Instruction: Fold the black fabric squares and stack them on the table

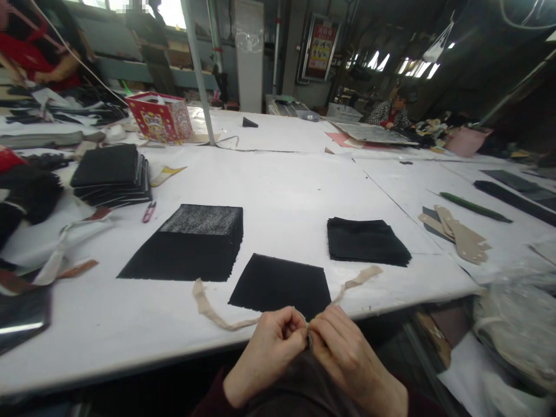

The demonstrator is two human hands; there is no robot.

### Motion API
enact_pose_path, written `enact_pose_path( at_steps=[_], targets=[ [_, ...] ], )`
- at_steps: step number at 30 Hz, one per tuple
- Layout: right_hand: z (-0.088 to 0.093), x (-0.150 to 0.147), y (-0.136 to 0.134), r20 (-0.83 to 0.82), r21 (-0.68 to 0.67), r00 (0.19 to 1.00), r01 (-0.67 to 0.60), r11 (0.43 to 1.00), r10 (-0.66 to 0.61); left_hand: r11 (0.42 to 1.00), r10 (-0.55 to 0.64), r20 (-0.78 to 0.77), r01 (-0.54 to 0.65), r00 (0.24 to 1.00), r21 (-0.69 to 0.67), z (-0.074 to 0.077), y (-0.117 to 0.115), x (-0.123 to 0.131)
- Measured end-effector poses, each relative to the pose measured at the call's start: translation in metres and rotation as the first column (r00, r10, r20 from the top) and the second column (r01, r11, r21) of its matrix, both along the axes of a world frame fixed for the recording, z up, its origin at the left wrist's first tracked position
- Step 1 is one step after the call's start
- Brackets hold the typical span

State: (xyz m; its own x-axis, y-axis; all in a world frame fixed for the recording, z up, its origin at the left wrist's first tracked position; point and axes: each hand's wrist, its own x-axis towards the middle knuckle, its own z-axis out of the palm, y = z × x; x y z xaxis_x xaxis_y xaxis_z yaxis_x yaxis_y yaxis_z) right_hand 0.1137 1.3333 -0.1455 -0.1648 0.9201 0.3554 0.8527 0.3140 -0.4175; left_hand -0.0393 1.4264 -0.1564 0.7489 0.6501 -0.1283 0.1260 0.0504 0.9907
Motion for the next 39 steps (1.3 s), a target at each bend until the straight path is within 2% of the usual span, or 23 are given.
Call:
enact_pose_path(
  at_steps=[4,7,9,11,13,15,16,18,21,23,27,32,36,39],
  targets=[
    [-0.002,-0.003,0.000,-0.054,0.050,0.997,0.059,0.997,-0.056,0.998,0.018,-0.009,-0.018,1.000,-0.053,0.000,-0.001,0.003],
    [-0.004,-0.007,-0.001,-0.180,0.078,0.973,0.162,0.984,-0.146,0.998,0.037,-0.036,-0.039,0.999,-0.043,0.005,-0.003,0.005],
    [-0.007,-0.008,-0.001,-0.326,-0.041,0.909,0.262,0.964,-0.261,0.995,0.067,-0.061,-0.062,0.996,0.082,0.008,-0.005,0.007],
    [-0.012,-0.008,-0.001,-0.467,-0.248,0.793,0.308,0.919,-0.392,0.978,0.092,-0.072,-0.076,0.993,0.193,0.008,-0.006,0.008],
    [-0.016,-0.007,-0.002,-0.563,-0.401,0.672,0.287,0.870,-0.481,0.986,0.082,-0.069,-0.071,0.994,0.152,0.003,-0.005,0.010],
    [-0.018,-0.007,-0.003,-0.609,-0.433,0.612,0.276,0.858,-0.504,0.998,0.058,-0.051,-0.058,0.997,-0.004,-0.005,-0.004,0.011],
    [-0.018,-0.007,-0.003,-0.605,-0.407,0.629,0.284,0.868,-0.489,0.995,0.051,-0.038,-0.053,0.998,-0.078,-0.010,-0.003,0.012],
    [-0.016,-0.006,-0.005,-0.538,-0.255,0.743,0.306,0.917,-0.398,0.987,0.047,-0.019,-0.049,0.999,-0.155,-0.017,-0.002,0.012],
    [-0.010,-0.004,-0.006,-0.297,0.036,0.933,0.221,0.975,-0.200,0.991,0.044,-0.016,-0.045,0.999,-0.127,-0.020,-0.002,0.012],
    [-0.007,-0.001,-0.006,-0.151,0.102,0.980,0.143,0.984,-0.127,0.994,0.042,-0.018,-0.043,0.999,-0.096,-0.018,-0.003,0.012],
    [-0.004,0.004,-0.003,-0.015,0.095,0.997,0.076,0.993,-0.075,0.995,0.046,-0.010,-0.047,0.999,-0.091,-0.016,-0.004,0.012],
    [-0.002,0.005,-0.002,0.073,0.045,0.997,0.025,0.999,-0.028,0.960,0.065,0.076,-0.042,0.995,-0.278,-0.018,-0.002,0.014],
    [-0.004,0.003,-0.003,0.079,0.075,0.996,0.040,0.996,-0.046,0.920,0.078,0.118,-0.026,0.990,-0.392,-0.015,-0.002,0.016],
    [-0.007,-0.001,-0.002,0.074,0.157,0.992,0.091,0.983,-0.103,0.924,0.089,0.108,-0.042,0.990,-0.381,-0.010,-0.004,0.020]
  ],
)
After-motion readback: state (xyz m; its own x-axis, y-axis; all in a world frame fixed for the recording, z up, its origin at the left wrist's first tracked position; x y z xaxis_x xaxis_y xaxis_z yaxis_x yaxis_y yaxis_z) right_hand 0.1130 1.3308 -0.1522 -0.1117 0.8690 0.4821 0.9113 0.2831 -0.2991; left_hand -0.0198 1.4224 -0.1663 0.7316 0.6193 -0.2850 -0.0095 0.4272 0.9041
